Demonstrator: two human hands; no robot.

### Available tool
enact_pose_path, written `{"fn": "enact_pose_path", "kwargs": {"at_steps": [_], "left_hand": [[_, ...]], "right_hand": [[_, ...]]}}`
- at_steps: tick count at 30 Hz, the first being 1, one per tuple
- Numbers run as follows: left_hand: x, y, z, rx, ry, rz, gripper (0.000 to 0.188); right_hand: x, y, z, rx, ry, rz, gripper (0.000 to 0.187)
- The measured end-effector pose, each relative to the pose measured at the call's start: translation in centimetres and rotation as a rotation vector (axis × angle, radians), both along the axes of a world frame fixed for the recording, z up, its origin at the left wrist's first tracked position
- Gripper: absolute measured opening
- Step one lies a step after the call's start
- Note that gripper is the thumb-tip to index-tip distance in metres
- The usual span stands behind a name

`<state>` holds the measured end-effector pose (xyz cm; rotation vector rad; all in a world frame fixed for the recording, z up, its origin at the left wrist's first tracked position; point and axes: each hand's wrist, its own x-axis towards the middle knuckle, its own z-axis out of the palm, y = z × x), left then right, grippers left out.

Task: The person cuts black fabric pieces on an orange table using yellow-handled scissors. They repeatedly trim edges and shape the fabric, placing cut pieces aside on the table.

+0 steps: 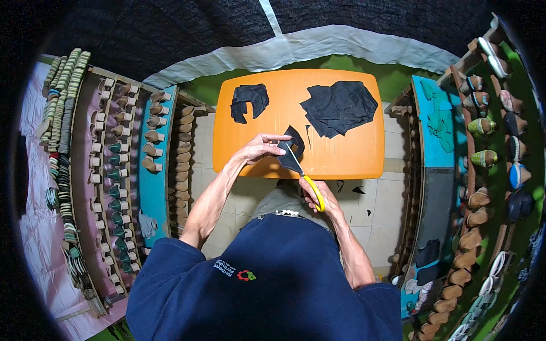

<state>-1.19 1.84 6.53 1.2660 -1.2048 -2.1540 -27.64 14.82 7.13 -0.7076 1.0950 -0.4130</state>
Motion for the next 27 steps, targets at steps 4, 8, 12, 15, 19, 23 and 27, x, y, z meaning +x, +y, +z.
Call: {"fn": "enact_pose_path", "kwargs": {"at_steps": [4,8,12,15,19,23,27], "left_hand": [[-0.5,0.4,-0.2,0.028,0.102,0.122,0.051],[-0.3,0.6,-0.1,-0.026,0.062,0.091,0.051],[0.0,0.8,-0.3,0.007,0.057,0.095,0.053],[-0.2,1.0,-0.3,-0.001,0.071,0.111,0.056],[-0.7,1.4,0.5,-0.001,0.080,0.163,0.059],[-1.1,1.9,1.1,-0.001,0.095,0.209,0.059],[-1.3,2.2,1.0,-0.007,0.112,0.263,0.056]], "right_hand": [[0.1,-0.2,0.1,-0.001,0.020,0.005,0.055],[0.0,-0.1,-0.3,0.013,0.071,0.010,0.055],[0.0,0.0,-0.1,0.013,0.069,0.007,0.055],[0.3,0.1,0.4,-0.012,0.090,0.000,0.056],[0.2,0.1,0.3,0.007,0.080,-0.019,0.055],[0.4,0.2,-0.1,0.020,0.075,-0.039,0.056],[0.5,0.5,-0.4,0.010,0.060,-0.048,0.055]]}}
